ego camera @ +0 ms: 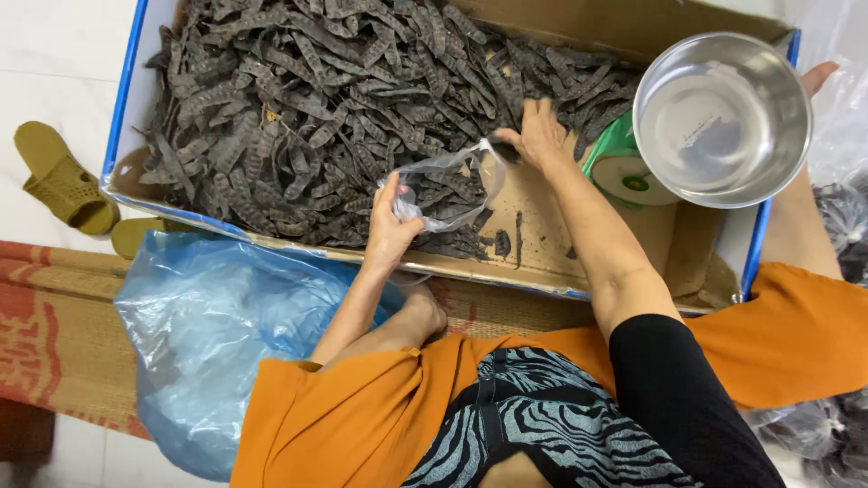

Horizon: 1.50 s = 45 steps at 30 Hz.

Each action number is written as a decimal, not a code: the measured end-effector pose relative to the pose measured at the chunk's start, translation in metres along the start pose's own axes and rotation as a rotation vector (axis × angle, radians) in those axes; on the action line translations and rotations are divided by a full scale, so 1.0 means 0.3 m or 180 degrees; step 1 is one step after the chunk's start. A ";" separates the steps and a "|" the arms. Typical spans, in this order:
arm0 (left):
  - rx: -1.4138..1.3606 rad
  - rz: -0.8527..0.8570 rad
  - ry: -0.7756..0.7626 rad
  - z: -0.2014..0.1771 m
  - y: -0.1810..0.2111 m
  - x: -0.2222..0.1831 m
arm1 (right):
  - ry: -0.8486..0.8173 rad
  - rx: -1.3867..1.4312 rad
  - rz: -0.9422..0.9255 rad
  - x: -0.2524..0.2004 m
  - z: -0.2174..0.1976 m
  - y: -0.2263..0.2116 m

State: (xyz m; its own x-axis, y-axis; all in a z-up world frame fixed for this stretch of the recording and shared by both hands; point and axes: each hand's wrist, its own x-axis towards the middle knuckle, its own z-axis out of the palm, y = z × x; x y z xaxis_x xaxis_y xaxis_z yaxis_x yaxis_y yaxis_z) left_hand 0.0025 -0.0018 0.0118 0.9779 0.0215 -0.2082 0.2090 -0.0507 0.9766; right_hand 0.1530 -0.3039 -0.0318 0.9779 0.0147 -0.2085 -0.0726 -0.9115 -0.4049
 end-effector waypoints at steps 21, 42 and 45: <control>0.0078 0.0296 -0.0046 -0.002 -0.022 0.000 | 0.0014 0.2112 -0.0026 -0.107 0.000 0.175; -0.0075 0.0373 -0.0145 -0.001 0.003 -0.006 | -0.1508 0.1441 -0.2033 -0.398 -0.267 -0.252; 0.0111 0.0672 -0.0212 -0.004 0.003 -0.007 | -0.1846 0.0917 -0.1215 -0.386 -0.247 -0.308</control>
State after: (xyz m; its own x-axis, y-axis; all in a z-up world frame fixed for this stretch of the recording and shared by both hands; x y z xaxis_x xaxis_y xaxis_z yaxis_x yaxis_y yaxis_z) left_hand 0.0007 -0.0006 0.0133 0.9982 -0.0592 -0.0034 -0.0014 -0.0814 0.9967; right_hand 0.0610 -0.2518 0.0956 0.6911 0.5950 -0.4103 0.1245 -0.6572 -0.7434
